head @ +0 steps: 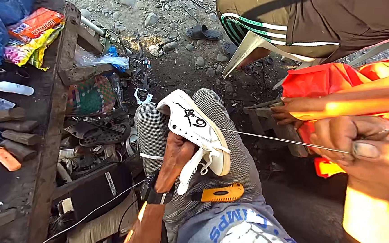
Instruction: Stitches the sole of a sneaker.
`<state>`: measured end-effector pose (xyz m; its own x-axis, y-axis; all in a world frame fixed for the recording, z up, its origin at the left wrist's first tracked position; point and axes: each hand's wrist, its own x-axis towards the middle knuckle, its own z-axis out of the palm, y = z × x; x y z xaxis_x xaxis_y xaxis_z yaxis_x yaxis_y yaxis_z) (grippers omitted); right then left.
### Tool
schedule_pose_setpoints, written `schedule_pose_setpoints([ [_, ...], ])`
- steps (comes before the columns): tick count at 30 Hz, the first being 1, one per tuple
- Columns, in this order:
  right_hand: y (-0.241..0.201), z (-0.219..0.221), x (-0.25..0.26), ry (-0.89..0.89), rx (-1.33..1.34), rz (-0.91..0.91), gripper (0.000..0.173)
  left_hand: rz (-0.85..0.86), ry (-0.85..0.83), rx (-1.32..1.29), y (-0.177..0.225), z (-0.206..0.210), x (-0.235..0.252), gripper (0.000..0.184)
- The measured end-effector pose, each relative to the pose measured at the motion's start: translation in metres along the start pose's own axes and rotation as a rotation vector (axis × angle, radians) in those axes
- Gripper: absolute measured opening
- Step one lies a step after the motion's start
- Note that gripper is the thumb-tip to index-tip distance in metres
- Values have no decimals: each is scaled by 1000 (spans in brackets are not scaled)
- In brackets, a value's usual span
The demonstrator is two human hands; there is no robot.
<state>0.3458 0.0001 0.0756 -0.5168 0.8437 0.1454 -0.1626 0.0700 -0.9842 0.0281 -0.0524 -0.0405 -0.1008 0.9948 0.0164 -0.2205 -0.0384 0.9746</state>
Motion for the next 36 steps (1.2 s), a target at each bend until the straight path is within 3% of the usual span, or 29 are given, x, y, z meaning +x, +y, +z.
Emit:
schedule_pose_setpoints([
  [3,3,3,1,-69,-268,-4,33,-4,37,78,4,-2,-2,23],
  [5,11,7,1,-104,-642,-6,37,14,68,360,10,-12,-3,11],
  [7,27,14,2,-59,-1046,-6,34,76,102,755,14,-28,-4,11],
  [10,61,36,14,12,-1271,-14,34,101,170,1048,21,-52,-10,19],
  [14,106,80,41,-89,-1055,-20,34,135,306,1186,27,-78,-18,24],
  [17,119,88,53,-186,-789,50,25,115,401,1241,22,-103,-25,24],
  [20,103,70,50,-209,-369,77,26,-52,505,1269,13,-155,-39,24],
  [23,81,44,34,-169,-113,88,25,-295,620,1304,-4,-210,-60,26],
  [25,66,27,21,-107,19,63,23,-509,557,1307,-9,-224,-71,29],
  [27,44,14,6,-25,99,38,21,-608,412,1280,-2,-210,-71,36],
  [32,1,-23,-24,247,4,-23,17,-7,389,950,33,-96,-44,24],
  [34,-4,-36,-32,381,-188,25,15,16,300,800,35,-63,-29,17],
  [36,-5,-39,-37,417,-619,111,13,-73,237,626,30,-46,-17,11],
])
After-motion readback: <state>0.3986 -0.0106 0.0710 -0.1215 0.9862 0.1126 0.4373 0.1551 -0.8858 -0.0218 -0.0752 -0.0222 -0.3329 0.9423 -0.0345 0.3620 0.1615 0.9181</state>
